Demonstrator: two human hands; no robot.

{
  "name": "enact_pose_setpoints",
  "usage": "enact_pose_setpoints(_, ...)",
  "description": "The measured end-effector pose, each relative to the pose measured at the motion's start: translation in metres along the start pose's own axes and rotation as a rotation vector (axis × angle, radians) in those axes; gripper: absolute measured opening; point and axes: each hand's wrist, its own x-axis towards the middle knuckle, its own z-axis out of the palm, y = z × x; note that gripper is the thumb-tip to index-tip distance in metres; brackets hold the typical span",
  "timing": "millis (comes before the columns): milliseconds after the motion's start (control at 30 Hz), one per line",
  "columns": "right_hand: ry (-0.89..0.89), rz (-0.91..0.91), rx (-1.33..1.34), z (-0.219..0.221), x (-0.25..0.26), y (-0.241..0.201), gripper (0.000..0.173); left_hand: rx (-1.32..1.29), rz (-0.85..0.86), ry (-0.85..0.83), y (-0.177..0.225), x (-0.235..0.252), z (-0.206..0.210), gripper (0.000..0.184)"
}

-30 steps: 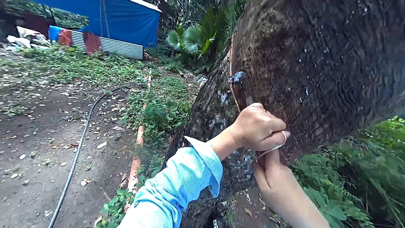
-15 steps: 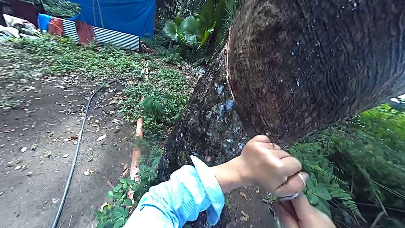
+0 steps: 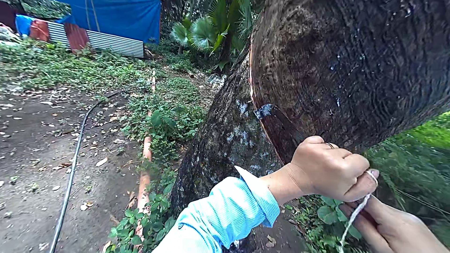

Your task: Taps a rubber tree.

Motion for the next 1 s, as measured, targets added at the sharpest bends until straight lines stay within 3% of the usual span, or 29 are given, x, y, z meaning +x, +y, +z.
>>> enact_pose_setpoints(233, 0.211, 0.037, -0.095, 0.047, 0.003, 0.009, 0.024, 0.028, 0.099, 0.02, -0.013, -0.017, 0.004, 0.045)
enact_pose_setpoints(400, 0.089, 0.087, -0.046, 0.029, -0.002, -0.005, 0.023, -0.01, 0.09, 0.016, -0.007, -0.014, -0.002, 0.048)
enact_pose_setpoints(533, 0.307, 0.038, -0.181, 0.05, 0.031, 0.0, 0.027, 0.051, 0.128, 0.042, -0.035, -0.005, -0.008, 0.045)
enact_pose_setpoints(667, 0.139, 0.124, -0.083, 0.04, 0.003, -0.013, 0.022, -0.001, 0.109, 0.025, -0.012, -0.017, -0.006, 0.049)
enact_pose_setpoints(733, 0.139, 0.142, -0.092, 0.041, 0.01, -0.019, 0.023, -0.021, 0.121, -0.002, -0.018, -0.014, -0.013, 0.044)
enact_pose_setpoints(833, 0.36, 0.063, -0.148, 0.06, 0.069, -0.021, 0.025, 0.054, 0.108, -0.019, -0.063, 0.0, -0.032, 0.04)
enact_pose_setpoints(900, 0.368, 0.013, -0.07, 0.063, 0.096, -0.028, 0.024, 0.123, 0.123, 0.018, -0.088, 0.004, -0.047, 0.046)
enact_pose_setpoints(1000, 0.358, -0.116, 0.047, 0.079, 0.075, -0.022, 0.028, 0.133, 0.148, -0.001, -0.071, -0.01, -0.06, 0.048)
